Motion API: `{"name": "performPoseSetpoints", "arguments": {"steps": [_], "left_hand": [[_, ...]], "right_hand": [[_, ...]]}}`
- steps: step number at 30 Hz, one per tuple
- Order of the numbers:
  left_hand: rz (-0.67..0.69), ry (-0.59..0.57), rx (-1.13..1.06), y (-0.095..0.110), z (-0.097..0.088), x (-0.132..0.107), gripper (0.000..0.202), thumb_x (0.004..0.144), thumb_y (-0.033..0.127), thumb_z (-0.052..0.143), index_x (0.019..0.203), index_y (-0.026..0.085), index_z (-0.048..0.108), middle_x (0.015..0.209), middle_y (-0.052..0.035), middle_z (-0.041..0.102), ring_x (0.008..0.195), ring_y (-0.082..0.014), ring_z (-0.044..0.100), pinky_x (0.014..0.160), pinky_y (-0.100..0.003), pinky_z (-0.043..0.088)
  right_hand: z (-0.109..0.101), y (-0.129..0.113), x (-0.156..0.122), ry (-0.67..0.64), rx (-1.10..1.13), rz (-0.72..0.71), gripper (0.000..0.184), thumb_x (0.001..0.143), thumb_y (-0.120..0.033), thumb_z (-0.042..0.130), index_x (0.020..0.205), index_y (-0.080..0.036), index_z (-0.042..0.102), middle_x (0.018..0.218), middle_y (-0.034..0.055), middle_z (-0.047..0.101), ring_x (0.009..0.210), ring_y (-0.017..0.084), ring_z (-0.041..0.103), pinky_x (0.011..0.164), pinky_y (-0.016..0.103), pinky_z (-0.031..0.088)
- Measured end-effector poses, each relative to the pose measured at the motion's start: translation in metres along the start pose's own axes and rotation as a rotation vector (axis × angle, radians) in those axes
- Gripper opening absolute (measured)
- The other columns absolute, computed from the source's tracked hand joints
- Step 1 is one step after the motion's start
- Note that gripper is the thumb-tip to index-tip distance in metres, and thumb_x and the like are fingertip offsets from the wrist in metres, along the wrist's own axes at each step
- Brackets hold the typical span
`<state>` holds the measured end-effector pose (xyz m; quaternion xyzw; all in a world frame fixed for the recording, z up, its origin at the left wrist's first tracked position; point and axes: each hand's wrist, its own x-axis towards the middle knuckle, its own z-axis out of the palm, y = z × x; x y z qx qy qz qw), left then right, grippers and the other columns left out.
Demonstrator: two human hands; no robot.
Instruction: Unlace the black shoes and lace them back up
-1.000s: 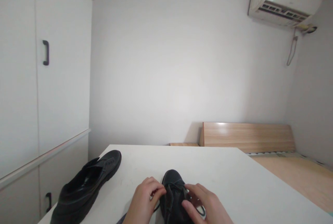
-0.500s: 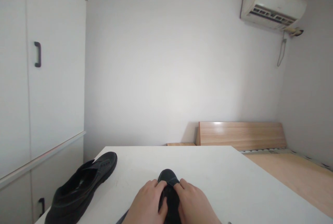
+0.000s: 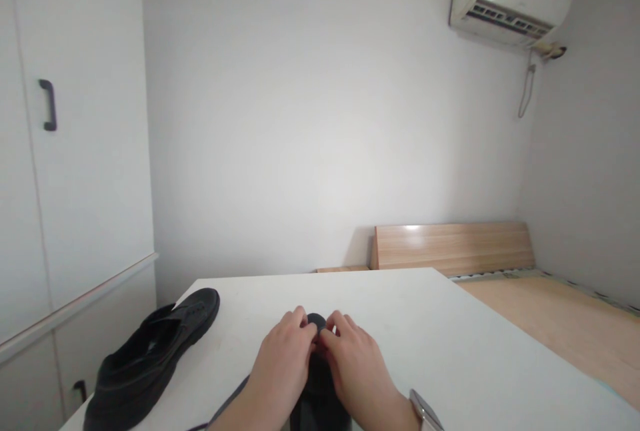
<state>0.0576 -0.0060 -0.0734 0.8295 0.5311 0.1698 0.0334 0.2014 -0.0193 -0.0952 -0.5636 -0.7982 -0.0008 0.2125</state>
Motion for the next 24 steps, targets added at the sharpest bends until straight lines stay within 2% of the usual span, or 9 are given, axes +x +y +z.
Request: {"name": "performPoseSetpoints", "arguments": {"steps": [2,5,6,8,11,14,17,21,24], "left_hand": [[0.056,0.145,-0.143,-0.004,-0.015,0.0,0.024,0.093,0.011,0.05,0.088,0.019,0.072,0.097,-0.0062,0.07,0.089,-0.0191,0.068,0.082,-0.027,0.052],[0.087,0.504,-0.516,-0.01,-0.043,0.001,0.019,0.093,0.027,0.056,0.084,0.02,0.072,0.076,-0.0013,0.071,0.071,-0.0174,0.068,0.07,-0.026,0.053],[0.068,0.593,-0.642,-0.011,-0.051,0.001,0.019,0.091,0.032,0.059,0.084,0.02,0.072,0.072,-0.0008,0.072,0.066,-0.0176,0.067,0.067,-0.026,0.054],[0.021,0.668,-0.836,-0.009,-0.064,0.002,0.019,0.087,0.037,0.063,0.084,0.02,0.072,0.067,-0.0008,0.073,0.062,-0.0181,0.068,0.063,-0.027,0.056],[0.023,0.635,-1.028,0.001,-0.07,0.005,0.019,0.084,0.037,0.068,0.084,0.018,0.072,0.072,-0.0032,0.077,0.068,-0.0206,0.073,0.068,-0.03,0.06],[0.109,0.563,-1.156,0.016,-0.068,0.008,0.018,0.087,0.035,0.068,0.087,0.017,0.071,0.081,-0.0043,0.078,0.08,-0.0214,0.075,0.079,-0.032,0.06],[0.206,0.462,-1.288,0.028,-0.068,0.009,0.017,0.09,0.034,0.065,0.087,0.018,0.067,0.079,-0.0017,0.076,0.077,-0.0183,0.073,0.078,-0.031,0.06],[0.26,0.427,-1.214,0.031,-0.075,0.006,0.017,0.093,0.03,0.061,0.082,0.017,0.065,0.065,0.0029,0.066,0.064,-0.012,0.064,0.066,-0.022,0.054],[0.259,0.461,-1.132,0.026,-0.079,0.005,0.014,0.092,0.027,0.06,0.083,0.017,0.065,0.065,0.0034,0.063,0.063,-0.0109,0.06,0.064,-0.02,0.051]], "right_hand": [[-0.006,0.006,0.004,0.162,0.322,-0.021,0.019,0.092,-0.008,0.047,0.091,-0.019,0.061,0.092,0.006,0.065,0.083,0.02,0.064,0.071,0.03,0.049],[-0.029,0.008,0.015,0.358,0.838,-0.012,0.014,0.098,-0.026,0.047,0.088,-0.02,0.055,0.069,-0.0015,0.058,0.06,0.014,0.057,0.057,0.025,0.047],[-0.04,0.006,0.018,0.436,0.966,-0.034,0.016,0.098,-0.032,0.049,0.089,-0.02,0.054,0.068,-0.0022,0.057,0.058,0.013,0.057,0.056,0.025,0.047],[-0.062,0.001,0.023,0.599,1.126,-0.1,0.02,0.096,-0.038,0.055,0.089,-0.02,0.056,0.071,-0.0015,0.061,0.062,0.013,0.06,0.059,0.026,0.052],[-0.088,-0.013,0.027,0.713,1.211,-0.197,0.019,0.094,-0.038,0.061,0.089,-0.02,0.06,0.077,-0.0004,0.065,0.067,0.013,0.065,0.064,0.028,0.055],[-0.099,-0.027,0.028,0.656,1.241,-0.292,0.014,0.095,-0.033,0.061,0.091,-0.02,0.062,0.08,0.0003,0.067,0.07,0.013,0.066,0.068,0.029,0.057],[-0.1,-0.035,0.03,0.617,1.161,-0.328,0.008,0.095,-0.027,0.059,0.093,-0.02,0.063,0.082,0.0002,0.067,0.071,0.013,0.064,0.067,0.027,0.054],[-0.099,-0.032,0.033,0.677,0.888,-0.362,0.008,0.092,-0.02,0.061,0.087,-0.021,0.067,0.089,0.0017,0.065,0.087,0.016,0.06,0.077,0.029,0.048],[-0.091,-0.024,0.033,0.554,1.025,-0.326,0.015,0.094,-0.027,0.06,0.107,-0.022,0.065,0.101,0.0042,0.068,0.091,0.017,0.062,0.082,0.032,0.049]]}}
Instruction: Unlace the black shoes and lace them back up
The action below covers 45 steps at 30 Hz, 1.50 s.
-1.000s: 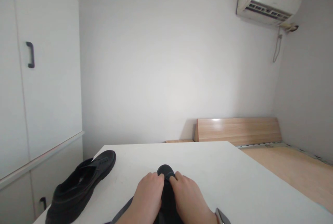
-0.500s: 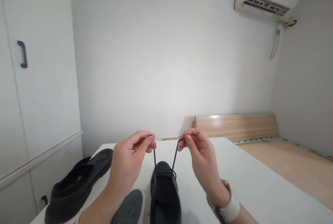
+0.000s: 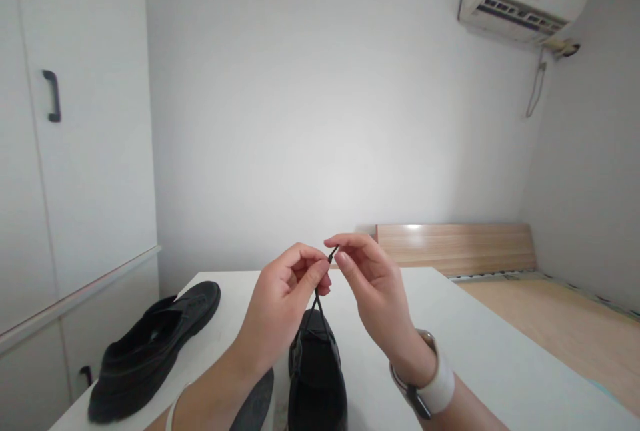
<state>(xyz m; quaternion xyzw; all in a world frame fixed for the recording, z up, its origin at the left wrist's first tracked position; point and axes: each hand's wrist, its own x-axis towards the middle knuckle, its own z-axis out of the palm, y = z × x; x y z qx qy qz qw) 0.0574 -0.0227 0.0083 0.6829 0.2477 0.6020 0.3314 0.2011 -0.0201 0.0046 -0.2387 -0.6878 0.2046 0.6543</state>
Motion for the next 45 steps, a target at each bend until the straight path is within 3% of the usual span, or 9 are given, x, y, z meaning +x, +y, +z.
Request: {"name": "performPoseSetpoints", "arguments": {"steps": [3,6,12,16,23,30,34,37,45], "left_hand": [[-0.002,0.006,0.005,-0.002,-0.004,0.001,0.013,0.09,0.028,0.061,0.086,0.017,0.067,0.066,0.0029,0.064,0.064,-0.0116,0.061,0.065,-0.021,0.052],[-0.017,-0.001,0.027,-0.004,-0.007,0.002,0.014,0.088,0.03,0.062,0.085,0.017,0.068,0.067,0.0019,0.065,0.065,-0.0129,0.061,0.065,-0.023,0.053],[-0.043,0.009,0.055,-0.012,-0.021,0.005,0.029,0.088,0.033,0.06,0.109,0.016,0.071,0.069,0.0015,0.063,0.069,-0.0149,0.062,0.071,-0.028,0.053],[-0.188,0.03,-0.02,-0.033,-0.047,-0.003,0.032,0.085,0.045,0.066,0.092,0.014,0.071,0.066,0.0021,0.056,0.058,-0.0125,0.056,0.058,-0.026,0.048],[-0.297,0.319,-0.137,-0.08,-0.107,-0.042,0.047,0.072,0.057,0.08,0.086,0.016,0.063,0.06,0.0066,0.047,0.051,-0.007,0.039,0.046,-0.019,0.03],[-0.241,0.616,-0.18,-0.108,-0.119,-0.061,0.051,0.062,0.057,0.087,0.086,0.018,0.066,0.065,0.0048,0.055,0.059,-0.0094,0.045,0.051,-0.018,0.039],[-0.259,0.495,0.049,-0.112,-0.123,-0.062,0.044,0.072,0.057,0.079,0.091,0.019,0.068,0.063,0.0031,0.059,0.054,-0.0115,0.047,0.05,-0.022,0.038],[-0.276,0.263,0.33,-0.107,-0.116,-0.063,0.033,0.076,0.051,0.073,0.086,0.02,0.073,0.069,-0.0012,0.067,0.057,-0.0158,0.054,0.055,-0.025,0.042],[-0.212,-0.255,0.527,-0.107,-0.057,-0.067,0.02,0.089,0.028,0.056,0.081,0.02,0.073,0.078,-0.0036,0.071,0.068,-0.0182,0.062,0.063,-0.026,0.046]], "right_hand": [[0.001,0.012,-0.006,-0.149,0.17,0.148,0.029,0.094,-0.034,0.062,0.121,-0.022,0.061,0.105,0.0049,0.07,0.092,0.017,0.064,0.084,0.033,0.051],[0.003,0.02,-0.009,-0.19,0.197,0.211,0.018,0.091,-0.035,0.066,0.099,-0.019,0.069,0.084,0.0015,0.071,0.083,0.016,0.065,0.08,0.031,0.05],[0.004,0.023,-0.011,-0.011,0.301,0.297,0.026,0.088,-0.045,0.069,0.088,-0.02,0.062,0.079,-0.0006,0.067,0.079,0.015,0.062,0.079,0.031,0.048],[-0.007,0.033,-0.026,0.177,0.487,0.402,0.029,0.085,-0.045,0.073,0.086,-0.021,0.057,0.063,-0.0058,0.054,0.057,0.009,0.047,0.057,0.022,0.04],[-0.066,0.06,-0.07,0.563,0.408,0.353,0.028,0.079,-0.039,0.079,0.091,-0.02,0.063,0.058,-0.008,0.037,0.051,0.008,0.028,0.046,0.02,0.025],[-0.089,0.079,-0.089,0.642,0.299,0.314,0.026,0.079,-0.04,0.079,0.091,-0.022,0.065,0.06,-0.007,0.039,0.053,0.008,0.032,0.047,0.02,0.028],[-0.095,0.085,-0.095,0.537,0.099,0.392,0.032,0.084,-0.049,0.073,0.094,-0.018,0.07,0.06,-0.0051,0.042,0.053,0.009,0.034,0.048,0.022,0.027],[-0.095,0.086,-0.099,0.231,-0.172,0.447,0.033,0.084,-0.05,0.07,0.088,-0.018,0.074,0.067,0.0008,0.056,0.061,0.014,0.047,0.054,0.026,0.036],[-0.045,0.082,-0.106,-0.312,-0.494,0.438,0.02,0.089,-0.024,0.058,0.079,-0.018,0.075,0.077,0.0054,0.065,0.069,0.018,0.056,0.064,0.03,0.042]]}}
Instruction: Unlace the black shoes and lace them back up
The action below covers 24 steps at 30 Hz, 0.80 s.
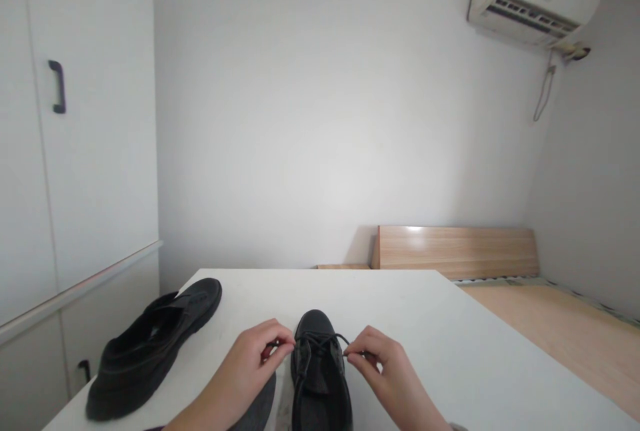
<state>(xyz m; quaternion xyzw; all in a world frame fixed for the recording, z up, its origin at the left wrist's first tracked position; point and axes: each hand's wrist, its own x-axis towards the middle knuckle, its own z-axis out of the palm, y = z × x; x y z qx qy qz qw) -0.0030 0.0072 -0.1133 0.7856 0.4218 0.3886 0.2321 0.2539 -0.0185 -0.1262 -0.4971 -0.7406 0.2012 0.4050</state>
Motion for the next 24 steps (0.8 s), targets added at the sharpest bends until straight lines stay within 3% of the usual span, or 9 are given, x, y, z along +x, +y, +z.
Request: {"name": "performPoseSetpoints", "arguments": {"steps": [9,14,17,21,24], "left_hand": [[0.136,-0.018,0.14,-0.02,0.01,0.0,0.019,0.082,0.008,0.051,0.078,0.017,0.067,0.078,-0.0045,0.068,0.073,-0.0186,0.065,0.069,-0.026,0.049],[0.142,-0.043,0.152,-0.022,0.017,-0.002,0.02,0.082,0.002,0.054,0.08,0.016,0.068,0.08,-0.0043,0.068,0.076,-0.0188,0.065,0.072,-0.028,0.049],[0.16,-0.025,0.171,-0.017,0.021,-0.002,0.018,0.085,0.002,0.057,0.083,0.016,0.069,0.081,-0.0051,0.068,0.08,-0.0207,0.064,0.073,-0.03,0.05],[0.254,0.099,0.265,-0.015,0.023,-0.003,0.015,0.088,0.008,0.064,0.084,0.019,0.074,0.099,-0.0094,0.067,0.099,-0.0272,0.061,0.086,-0.04,0.05],[0.247,0.053,0.269,-0.016,0.023,-0.005,0.015,0.091,0.01,0.063,0.087,0.018,0.076,0.091,-0.0085,0.067,0.092,-0.0257,0.062,0.08,-0.037,0.051]], "right_hand": [[0.009,0.0,0.006,-0.053,-0.113,-0.048,0.02,0.092,-0.015,0.054,0.082,-0.017,0.071,0.081,0.0047,0.061,0.07,0.017,0.057,0.065,0.029,0.044],[0.01,0.006,0.007,-0.004,-0.251,-0.142,0.018,0.092,-0.013,0.058,0.086,-0.02,0.074,0.091,0.007,0.061,0.09,0.023,0.059,0.085,0.039,0.046],[0.012,0.007,0.005,0.025,-0.303,-0.149,0.019,0.092,-0.014,0.059,0.085,-0.021,0.075,0.089,0.0073,0.057,0.087,0.024,0.057,0.081,0.039,0.047],[0.014,0.005,0.004,-0.055,-0.197,-0.124,0.027,0.096,-0.013,0.048,0.092,-0.017,0.075,0.086,0.0072,0.058,0.08,0.02,0.061,0.072,0.031,0.048],[0.015,0.001,0.002,-0.091,-0.173,-0.142,0.032,0.097,-0.013,0.041,0.099,-0.016,0.073,0.09,0.0093,0.062,0.083,0.021,0.064,0.075,0.031,0.05]]}}
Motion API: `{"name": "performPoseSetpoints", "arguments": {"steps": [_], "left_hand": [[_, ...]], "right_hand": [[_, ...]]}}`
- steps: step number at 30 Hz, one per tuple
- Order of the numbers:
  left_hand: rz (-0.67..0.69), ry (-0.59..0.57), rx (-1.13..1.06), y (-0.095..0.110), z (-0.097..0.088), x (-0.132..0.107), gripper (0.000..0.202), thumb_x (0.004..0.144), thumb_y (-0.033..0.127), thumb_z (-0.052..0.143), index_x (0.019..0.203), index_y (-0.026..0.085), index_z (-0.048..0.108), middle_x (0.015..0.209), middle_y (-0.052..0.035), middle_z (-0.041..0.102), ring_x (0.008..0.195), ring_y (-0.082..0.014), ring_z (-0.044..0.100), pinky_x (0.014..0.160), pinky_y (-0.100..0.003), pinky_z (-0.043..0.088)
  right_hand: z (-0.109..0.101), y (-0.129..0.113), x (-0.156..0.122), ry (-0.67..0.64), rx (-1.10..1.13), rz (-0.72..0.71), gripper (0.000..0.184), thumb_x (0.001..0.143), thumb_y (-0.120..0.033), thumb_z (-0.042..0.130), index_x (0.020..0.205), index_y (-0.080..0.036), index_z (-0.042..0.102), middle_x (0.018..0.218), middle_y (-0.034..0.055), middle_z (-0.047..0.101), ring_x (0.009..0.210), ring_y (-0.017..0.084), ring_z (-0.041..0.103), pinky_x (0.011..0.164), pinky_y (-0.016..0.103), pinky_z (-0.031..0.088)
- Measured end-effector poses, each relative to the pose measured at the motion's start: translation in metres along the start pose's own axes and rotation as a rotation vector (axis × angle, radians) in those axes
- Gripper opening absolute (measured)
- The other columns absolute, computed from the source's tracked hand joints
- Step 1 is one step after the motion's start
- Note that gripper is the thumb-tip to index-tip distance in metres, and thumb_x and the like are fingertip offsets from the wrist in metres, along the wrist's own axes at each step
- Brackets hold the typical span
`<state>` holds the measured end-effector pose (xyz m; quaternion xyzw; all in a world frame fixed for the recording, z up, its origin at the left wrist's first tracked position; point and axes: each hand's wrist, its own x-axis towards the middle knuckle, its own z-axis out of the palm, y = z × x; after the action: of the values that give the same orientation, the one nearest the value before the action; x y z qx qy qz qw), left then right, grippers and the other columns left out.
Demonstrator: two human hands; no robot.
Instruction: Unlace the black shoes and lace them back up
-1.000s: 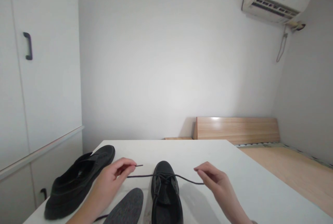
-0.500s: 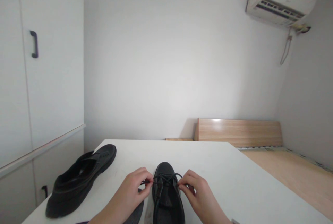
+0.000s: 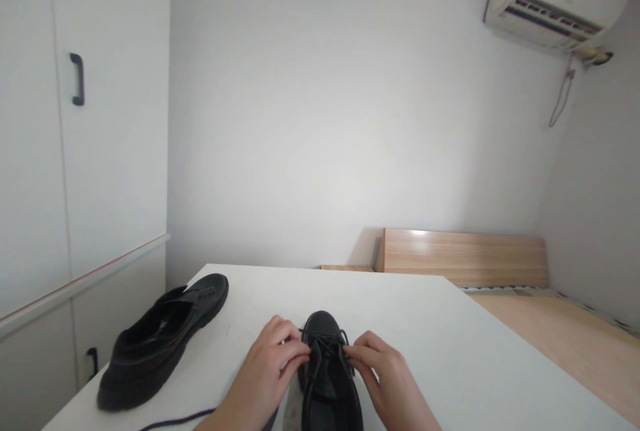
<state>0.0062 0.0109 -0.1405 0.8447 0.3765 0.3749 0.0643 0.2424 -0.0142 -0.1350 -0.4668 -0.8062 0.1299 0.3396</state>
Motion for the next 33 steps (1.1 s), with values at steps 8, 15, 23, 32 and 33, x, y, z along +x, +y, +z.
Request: {"name": "performPoseSetpoints", "arguments": {"steps": [8,15,23,32,33], "left_hand": [[-0.195,-0.204,-0.051,0.033,-0.007,0.0,0.031,0.098,0.028,0.052,0.126,0.019,0.062,0.111,-0.0117,0.07,0.104,-0.0286,0.066,0.093,-0.044,0.052],[-0.237,-0.465,0.382,0.073,-0.017,0.028,0.036,0.084,0.002,0.049,0.113,0.012,0.07,0.113,-0.017,0.07,0.106,-0.0327,0.067,0.093,-0.047,0.054],[-0.257,-0.477,0.515,0.078,0.0,0.047,0.037,0.084,-0.008,0.045,0.099,0.008,0.074,0.103,-0.0209,0.073,0.1,-0.0321,0.07,0.084,-0.042,0.056],[-0.177,-0.351,0.444,0.076,-0.017,0.045,0.031,0.091,0.002,0.044,0.102,0.016,0.069,0.11,-0.0145,0.069,0.105,-0.0314,0.064,0.089,-0.045,0.05],[-0.168,-0.295,0.355,0.076,-0.025,0.047,0.028,0.093,0.005,0.043,0.1,0.018,0.066,0.106,-0.0111,0.068,0.099,-0.0277,0.065,0.085,-0.04,0.05]], "right_hand": [[-0.012,-0.033,0.001,-0.184,-0.174,0.068,0.039,0.091,-0.018,0.054,0.13,-0.013,0.058,0.109,0.015,0.064,0.098,0.028,0.064,0.087,0.042,0.053],[-0.011,-0.064,0.019,-0.343,-0.481,0.138,0.045,0.083,0.004,0.044,0.116,-0.016,0.068,0.122,0.0132,0.064,0.113,0.031,0.06,0.098,0.045,0.052],[-0.01,-0.078,0.026,-0.373,-0.608,0.177,0.039,0.089,0.003,0.042,0.109,-0.015,0.07,0.117,0.0132,0.067,0.11,0.03,0.062,0.094,0.041,0.054],[-0.011,-0.047,0.02,0.028,-0.062,0.048,0.026,0.089,-0.003,0.048,0.085,-0.019,0.068,0.094,0.0052,0.064,0.084,0.018,0.064,0.075,0.03,0.054],[-0.015,-0.047,0.023,0.082,0.104,0.046,0.022,0.09,-0.007,0.049,0.084,-0.019,0.067,0.088,0.0042,0.063,0.08,0.017,0.064,0.071,0.029,0.055]]}}
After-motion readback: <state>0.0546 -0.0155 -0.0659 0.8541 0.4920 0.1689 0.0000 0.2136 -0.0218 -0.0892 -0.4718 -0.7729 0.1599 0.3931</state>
